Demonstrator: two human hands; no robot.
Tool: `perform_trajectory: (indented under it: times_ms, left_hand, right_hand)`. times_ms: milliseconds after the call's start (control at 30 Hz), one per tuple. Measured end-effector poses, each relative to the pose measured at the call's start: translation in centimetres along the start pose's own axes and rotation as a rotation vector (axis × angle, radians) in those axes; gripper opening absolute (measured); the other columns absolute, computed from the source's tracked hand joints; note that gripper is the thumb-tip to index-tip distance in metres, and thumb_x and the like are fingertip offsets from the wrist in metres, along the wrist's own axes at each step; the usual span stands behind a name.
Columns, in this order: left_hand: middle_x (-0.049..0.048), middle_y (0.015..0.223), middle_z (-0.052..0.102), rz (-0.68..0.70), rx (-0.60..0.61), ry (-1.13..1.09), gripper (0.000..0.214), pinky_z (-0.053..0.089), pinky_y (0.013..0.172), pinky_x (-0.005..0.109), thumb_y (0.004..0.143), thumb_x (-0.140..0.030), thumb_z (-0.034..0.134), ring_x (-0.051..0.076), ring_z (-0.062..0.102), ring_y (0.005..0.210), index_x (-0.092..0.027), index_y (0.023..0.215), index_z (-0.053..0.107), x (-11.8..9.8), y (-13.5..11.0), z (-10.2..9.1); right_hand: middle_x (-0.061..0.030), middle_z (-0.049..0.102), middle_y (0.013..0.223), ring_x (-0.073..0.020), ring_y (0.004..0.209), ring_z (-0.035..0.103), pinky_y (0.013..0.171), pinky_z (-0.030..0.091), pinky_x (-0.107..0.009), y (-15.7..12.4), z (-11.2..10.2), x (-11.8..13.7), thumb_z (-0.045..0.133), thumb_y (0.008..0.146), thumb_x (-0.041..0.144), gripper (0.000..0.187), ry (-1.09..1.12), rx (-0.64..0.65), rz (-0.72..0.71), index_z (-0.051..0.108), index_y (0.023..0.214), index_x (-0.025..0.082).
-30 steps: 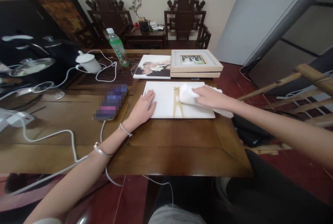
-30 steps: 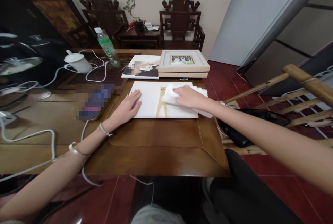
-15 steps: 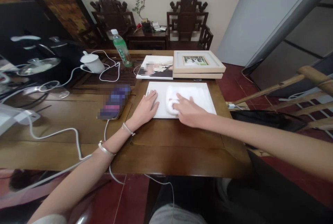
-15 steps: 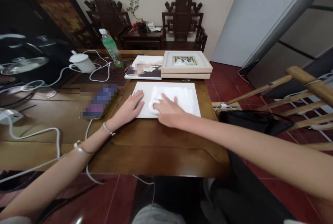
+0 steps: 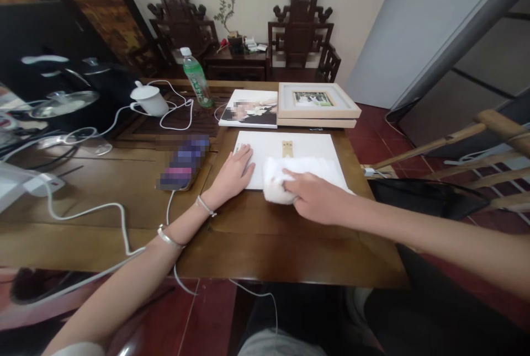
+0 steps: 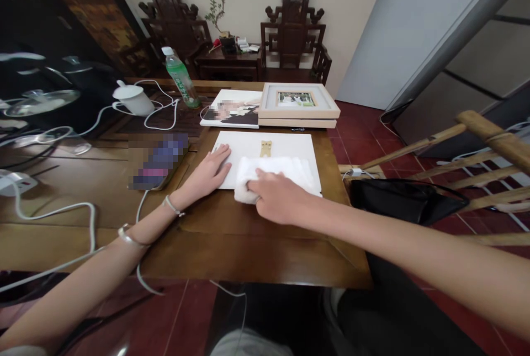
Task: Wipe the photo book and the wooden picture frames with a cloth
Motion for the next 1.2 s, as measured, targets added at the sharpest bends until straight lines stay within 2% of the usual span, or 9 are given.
perform_trajectory:
  times_ms: [167, 300, 400, 600, 767, 833, 967, 1067, 1200]
  left_hand:
    - [0.0257, 0.164, 0.045, -0.007, 0.007, 0.004, 0.055, 0.03, 0.127, 0.064, 0.103, -0.03, 0.037, 0.036, 0.036, 0.158, -0.003, 0.149, 0.051, 0.0, 0.1, 0.0]
    - [0.0233, 0.164, 0.046, -0.003, 0.007, -0.009, 0.056, 0.031, 0.128, 0.06, 0.104, -0.033, 0.036, 0.034, 0.038, 0.157, -0.005, 0.15, 0.051, 0.2, 0.1, 0.1]
    - [0.0231, 0.163, 0.048, -0.016, -0.033, -0.035, 0.059, 0.032, 0.128, 0.057, 0.106, -0.034, 0.029, 0.034, 0.04, 0.156, -0.004, 0.152, 0.049, 0.4, 0.2, 0.2]
    - [0.0254, 0.164, 0.045, 0.007, -0.046, -0.03, 0.059, 0.032, 0.128, 0.057, 0.106, -0.031, 0.028, 0.035, 0.036, 0.158, -0.001, 0.153, 0.047, 0.6, 0.3, 0.4]
    - [0.0246, 0.163, 0.048, 0.01, -0.052, 0.006, 0.055, 0.034, 0.127, 0.059, 0.104, -0.029, 0.033, 0.036, 0.039, 0.156, -0.003, 0.15, 0.05, 0.6, 0.3, 0.5]
    - [0.0236, 0.161, 0.05, 0.025, -0.06, 0.015, 0.053, 0.035, 0.127, 0.059, 0.103, -0.027, 0.035, 0.036, 0.04, 0.156, -0.006, 0.148, 0.051, 0.6, 0.3, 0.5]
    - [0.0226, 0.159, 0.052, 0.038, -0.077, 0.009, 0.05, 0.036, 0.127, 0.058, 0.103, -0.026, 0.036, 0.035, 0.042, 0.155, -0.009, 0.146, 0.053, 0.6, 0.3, 0.5]
    - [0.0213, 0.16, 0.052, 0.029, -0.081, 0.004, 0.049, 0.035, 0.127, 0.058, 0.103, -0.027, 0.037, 0.035, 0.042, 0.155, -0.01, 0.147, 0.053, 0.7, 0.2, 0.6]
    - [0.0209, 0.159, 0.053, 0.036, -0.075, 0.007, 0.049, 0.035, 0.127, 0.057, 0.103, -0.026, 0.036, 0.034, 0.042, 0.155, -0.011, 0.146, 0.054, 0.6, 0.3, 0.5]
  right_hand:
    - [-0.0206, 0.073, 0.112, -0.0286, 0.1, 0.068, 0.08, 0.048, -0.035, 4.8, -2.6, -4.0, 0.044, 0.087, 0.004, 0.03, -0.163, -0.075, 0.067, 0.068, 0.103, 0.013]
    - [-0.0207, 0.073, 0.113, -0.0299, 0.104, 0.068, 0.082, 0.048, -0.035, 8.8, -4.4, -5.2, 0.044, 0.09, 0.005, 0.033, -0.247, -0.132, 0.136, 0.07, 0.11, 0.011]
    - [-0.0242, 0.069, 0.125, -0.0349, 0.116, 0.066, 0.089, 0.052, -0.043, 10.0, -4.0, -4.3, 0.043, 0.091, 0.004, 0.04, -0.248, -0.149, 0.17, 0.069, 0.12, 0.011]
    - [-0.024, 0.06, 0.148, -0.0411, 0.156, 0.03, 0.111, 0.037, -0.078, 6.8, -0.6, -0.3, 0.04, 0.085, -0.004, 0.054, -0.204, -0.067, 0.099, 0.068, 0.128, 0.013]
    - [-0.0151, 0.04, 0.17, -0.0402, 0.163, 0.017, 0.116, 0.029, -0.082, 1.7, 1.2, 2.6, 0.04, 0.078, -0.007, 0.056, -0.126, 0.075, -0.003, 0.07, 0.119, 0.017]
    - [-0.0141, 0.043, 0.168, -0.0399, 0.161, 0.021, 0.115, 0.034, -0.079, 0.2, 1.3, 3.5, 0.041, 0.077, -0.006, 0.051, -0.11, 0.122, -0.05, 0.07, 0.112, 0.018]
    - [-0.0192, 0.065, 0.141, -0.0377, 0.146, 0.047, 0.106, 0.049, -0.062, -0.3, 0.6, 3.4, 0.043, 0.079, -0.003, 0.036, -0.088, 0.139, -0.08, 0.067, 0.095, 0.019]
    - [-0.0209, 0.067, 0.133, -0.0357, 0.125, 0.064, 0.1, 0.051, -0.053, 1.2, -0.3, 1.8, 0.044, 0.082, 0.0, 0.031, -0.1, 0.11, -0.029, 0.065, 0.094, 0.018]
    - [-0.0238, 0.063, 0.136, -0.0341, 0.112, 0.067, 0.092, 0.05, -0.048, 4.4, -1.8, -0.5, 0.043, 0.087, 0.003, 0.034, -0.167, 0.041, 0.036, 0.067, 0.107, 0.016]
Point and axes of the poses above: each hand's wrist, its own y-axis towards the middle knuckle, its own z-axis out of the palm, x = y × z, the point moved 4 cm from there along y, towards the middle knuckle
